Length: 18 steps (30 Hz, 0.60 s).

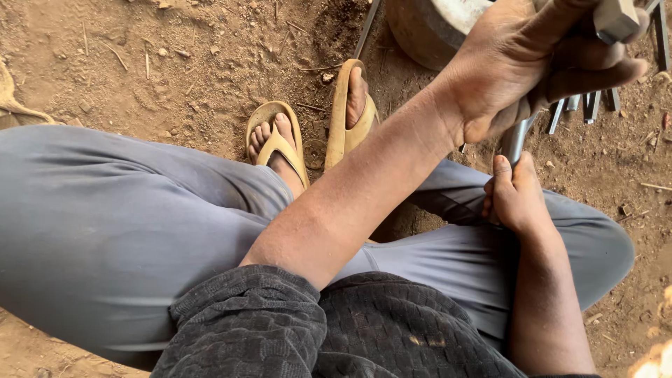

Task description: The person sits on the ground and repeatedly places metal rods across a concrete ring, then strikes them with a hammer to break them into smaller pieces. The broken pieces are discarded onto a growing pile nearby.

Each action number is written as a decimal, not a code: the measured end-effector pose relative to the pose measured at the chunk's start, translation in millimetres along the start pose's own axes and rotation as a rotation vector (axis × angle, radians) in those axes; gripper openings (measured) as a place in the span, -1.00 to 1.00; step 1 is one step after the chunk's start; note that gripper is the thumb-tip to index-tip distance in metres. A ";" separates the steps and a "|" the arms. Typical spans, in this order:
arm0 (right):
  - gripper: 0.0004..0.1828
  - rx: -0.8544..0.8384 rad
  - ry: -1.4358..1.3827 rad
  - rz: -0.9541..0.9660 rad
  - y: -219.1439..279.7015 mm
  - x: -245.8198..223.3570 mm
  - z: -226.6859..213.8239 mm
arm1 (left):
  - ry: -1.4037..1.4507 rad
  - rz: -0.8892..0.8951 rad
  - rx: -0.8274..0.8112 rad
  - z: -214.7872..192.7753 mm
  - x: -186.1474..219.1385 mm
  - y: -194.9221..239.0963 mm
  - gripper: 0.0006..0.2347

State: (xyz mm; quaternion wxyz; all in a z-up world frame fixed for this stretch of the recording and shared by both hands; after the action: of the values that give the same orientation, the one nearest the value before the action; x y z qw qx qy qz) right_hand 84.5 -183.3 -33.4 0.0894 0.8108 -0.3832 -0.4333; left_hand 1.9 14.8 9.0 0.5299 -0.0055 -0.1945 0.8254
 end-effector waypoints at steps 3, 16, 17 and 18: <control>-0.73 0.000 -0.006 -0.003 -0.9 0.8 -0.2 | -0.016 0.016 0.012 -2.8 -1.3 1.3 -0.68; -0.75 0.013 0.007 -0.025 -1.8 2.4 0.1 | -0.127 0.020 0.265 -6.5 -23.4 -11.2 -0.68; -0.76 0.015 0.012 -0.033 -2.1 2.7 0.4 | -0.161 0.022 0.284 -8.0 -25.0 -10.3 -0.67; -0.76 0.015 -0.002 -0.028 -2.1 3.3 0.8 | -0.168 0.029 0.277 -8.8 -27.0 -9.9 -0.67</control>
State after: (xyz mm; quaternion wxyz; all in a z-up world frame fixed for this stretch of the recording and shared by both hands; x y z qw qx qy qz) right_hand 86.1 -184.1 -37.0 0.0766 0.8163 -0.3752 -0.4324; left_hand 24.2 -2.5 -1.3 0.4956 0.1340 -0.1225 0.8494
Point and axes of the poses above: each hand's wrist, its own y-axis away from the middle knuckle, its own z-axis out of the palm, x = y × z, the point moved 1 cm from there along -y, towards the middle knuckle, and after that the axes turned 12 degrees about -z, right-handed, at the moved point
